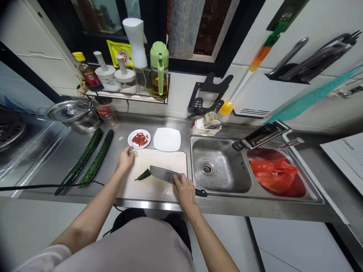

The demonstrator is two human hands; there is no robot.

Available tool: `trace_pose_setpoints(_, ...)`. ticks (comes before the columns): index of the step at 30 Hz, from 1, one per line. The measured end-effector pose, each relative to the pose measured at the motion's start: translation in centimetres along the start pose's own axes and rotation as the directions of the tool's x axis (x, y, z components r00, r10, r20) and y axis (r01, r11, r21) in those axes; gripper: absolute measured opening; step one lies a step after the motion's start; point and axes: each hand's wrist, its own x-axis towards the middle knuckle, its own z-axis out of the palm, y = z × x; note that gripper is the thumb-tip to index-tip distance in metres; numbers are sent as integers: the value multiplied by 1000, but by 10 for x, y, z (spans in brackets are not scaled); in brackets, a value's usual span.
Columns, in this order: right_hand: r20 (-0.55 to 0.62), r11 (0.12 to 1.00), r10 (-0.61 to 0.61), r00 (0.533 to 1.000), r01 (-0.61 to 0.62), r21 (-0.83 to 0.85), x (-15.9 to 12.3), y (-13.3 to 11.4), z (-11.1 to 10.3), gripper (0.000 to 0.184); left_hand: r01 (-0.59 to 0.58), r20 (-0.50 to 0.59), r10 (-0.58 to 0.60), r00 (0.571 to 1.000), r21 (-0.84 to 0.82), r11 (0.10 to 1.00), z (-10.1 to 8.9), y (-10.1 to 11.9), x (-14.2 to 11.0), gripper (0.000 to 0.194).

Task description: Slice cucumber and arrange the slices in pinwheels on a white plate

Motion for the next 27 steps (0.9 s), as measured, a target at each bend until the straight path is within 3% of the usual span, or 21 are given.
trace_pose_setpoints(4,18,1000,6,1000,-6,7,0,1,1,30,-59,4,59,998,142,988,-2,2,0,42)
trace_pose_setpoints(11,5,1000,20,1000,-20,20,1,1,4,30,-53,-17,56,998,113,992,-3,1,0,40)
trace_pose_setpoints(13,4,1000,18,1000,-18,20,1,1,4,30,-32,-29,33,999,51,998,-2,1,2,38)
trace_pose_setpoints(16,0,1000,16,1000,-16,25,0,1,4,29,60,-49,-70,996,-172,983,-2,2,8,37)
trace_pose_setpoints(20,-5,999,23,1000,-23,36,-1,2,5,30,209,-82,-273,959,-449,869,-8,3,18,41)
trace_pose_setpoints(23,-4,999,27,1000,-27,40,0,2,6,31,253,-94,-342,935,-499,829,-16,0,26,42)
trace_pose_setpoints(27,-2,999,28,1000,-28,38,2,2,7,32,201,-199,-325,924,-472,858,-25,-8,42,39)
